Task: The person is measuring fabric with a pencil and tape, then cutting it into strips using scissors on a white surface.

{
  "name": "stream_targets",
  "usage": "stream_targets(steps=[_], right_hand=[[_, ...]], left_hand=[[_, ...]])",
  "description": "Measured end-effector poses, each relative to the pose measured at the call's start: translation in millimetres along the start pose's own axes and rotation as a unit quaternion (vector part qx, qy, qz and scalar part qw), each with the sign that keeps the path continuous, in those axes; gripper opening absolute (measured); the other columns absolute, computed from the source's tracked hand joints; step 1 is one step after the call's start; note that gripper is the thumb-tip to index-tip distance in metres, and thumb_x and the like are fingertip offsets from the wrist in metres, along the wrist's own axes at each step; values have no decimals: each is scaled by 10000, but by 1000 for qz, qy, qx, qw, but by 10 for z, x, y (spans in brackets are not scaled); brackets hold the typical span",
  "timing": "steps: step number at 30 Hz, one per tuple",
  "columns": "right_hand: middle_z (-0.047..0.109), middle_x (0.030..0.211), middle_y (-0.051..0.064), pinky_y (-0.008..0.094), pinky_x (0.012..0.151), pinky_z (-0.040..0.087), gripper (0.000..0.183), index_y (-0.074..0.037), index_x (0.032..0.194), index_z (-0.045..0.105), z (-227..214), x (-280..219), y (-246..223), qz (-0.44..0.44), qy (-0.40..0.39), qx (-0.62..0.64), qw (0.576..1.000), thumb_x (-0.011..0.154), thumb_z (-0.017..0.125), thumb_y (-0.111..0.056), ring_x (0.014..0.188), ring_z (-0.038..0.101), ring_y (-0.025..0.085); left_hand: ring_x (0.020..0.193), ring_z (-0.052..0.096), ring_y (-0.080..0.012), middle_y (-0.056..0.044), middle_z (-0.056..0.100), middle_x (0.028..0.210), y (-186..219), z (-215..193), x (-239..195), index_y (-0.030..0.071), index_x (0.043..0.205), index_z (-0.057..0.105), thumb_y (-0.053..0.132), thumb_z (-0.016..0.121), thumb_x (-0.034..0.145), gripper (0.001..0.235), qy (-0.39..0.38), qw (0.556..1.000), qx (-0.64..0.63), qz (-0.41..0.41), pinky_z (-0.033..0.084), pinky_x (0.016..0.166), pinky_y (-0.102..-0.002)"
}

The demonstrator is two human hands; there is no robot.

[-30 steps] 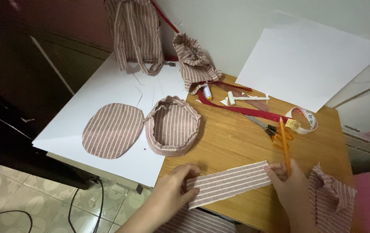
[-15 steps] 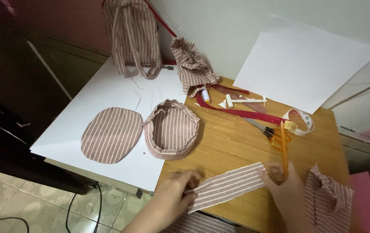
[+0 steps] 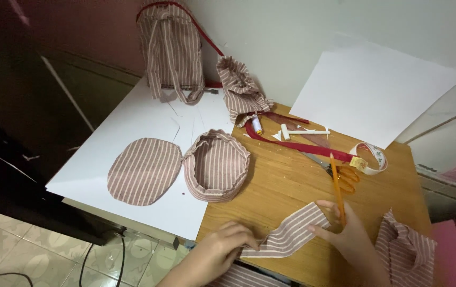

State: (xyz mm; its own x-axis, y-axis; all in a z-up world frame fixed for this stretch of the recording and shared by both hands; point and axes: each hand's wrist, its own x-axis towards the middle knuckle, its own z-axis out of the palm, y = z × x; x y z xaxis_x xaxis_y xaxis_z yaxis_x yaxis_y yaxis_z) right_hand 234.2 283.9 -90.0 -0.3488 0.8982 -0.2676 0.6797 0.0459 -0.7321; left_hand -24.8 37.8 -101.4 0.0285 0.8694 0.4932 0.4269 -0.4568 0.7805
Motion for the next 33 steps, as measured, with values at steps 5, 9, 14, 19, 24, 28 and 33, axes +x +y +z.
stream_targets(steps=[5,9,14,19,24,28,33], right_hand=[[663,1593,-46,389,1250,415,819,-258,1437,696,31,-186,-405,-20,-51,-43,998,698,1015,-108,1449,610,162],[442,1764,-101,596,1334,239,975,-273,1554,553,90,-105,-392,-94,-112,-53,988,705,1000,-100,1641,349,168],[712,1559,-78,528,1325,286,889,-228,1512,579,228,75,-225,-223,-229,-125,939,728,995,-168,1516,560,163],[880,1055,-11,258,861,759,684,-149,1416,613,280,-163,-648,-46,-277,-84,956,824,925,-8,913,888,135],[902,909,-116,211,1043,651,735,-209,1442,659,216,179,-115,-97,-208,-204,952,790,997,-171,914,855,34],[903,964,-72,282,892,563,403,-194,950,654,47,77,-124,-126,-196,-118,965,760,1007,-157,880,776,88],[849,839,2,302,759,534,299,-129,891,785,15,60,-8,-63,-194,-107,973,751,1047,-165,769,743,144]], left_hand=[[1151,677,-296,-99,729,1166,-24,-13,-50,74,1146,732,-210,648,943,359,9,999,4,45,586,1054,-437],[1094,666,-325,-120,706,1129,35,-75,-49,49,1144,719,-124,566,1073,241,3,998,-16,58,553,943,-428],[1098,652,-336,-139,706,1119,-7,-51,-68,21,1137,725,-136,607,1065,209,13,996,-22,82,560,955,-442],[1084,697,-313,-118,735,1109,-26,-54,-72,42,1095,734,-114,635,1040,192,52,996,-26,66,568,981,-440],[1132,720,-269,-98,766,1134,-76,-44,-85,62,1098,746,-71,661,1024,174,100,993,-67,0,586,1062,-424],[1101,759,-248,-82,785,1143,-94,-24,-76,95,1110,758,-43,659,1024,191,143,984,-97,-40,611,1043,-411],[1094,774,-243,-86,796,1144,-46,-41,-48,103,1092,758,-55,643,1019,209,165,977,-113,-72,637,983,-380]])
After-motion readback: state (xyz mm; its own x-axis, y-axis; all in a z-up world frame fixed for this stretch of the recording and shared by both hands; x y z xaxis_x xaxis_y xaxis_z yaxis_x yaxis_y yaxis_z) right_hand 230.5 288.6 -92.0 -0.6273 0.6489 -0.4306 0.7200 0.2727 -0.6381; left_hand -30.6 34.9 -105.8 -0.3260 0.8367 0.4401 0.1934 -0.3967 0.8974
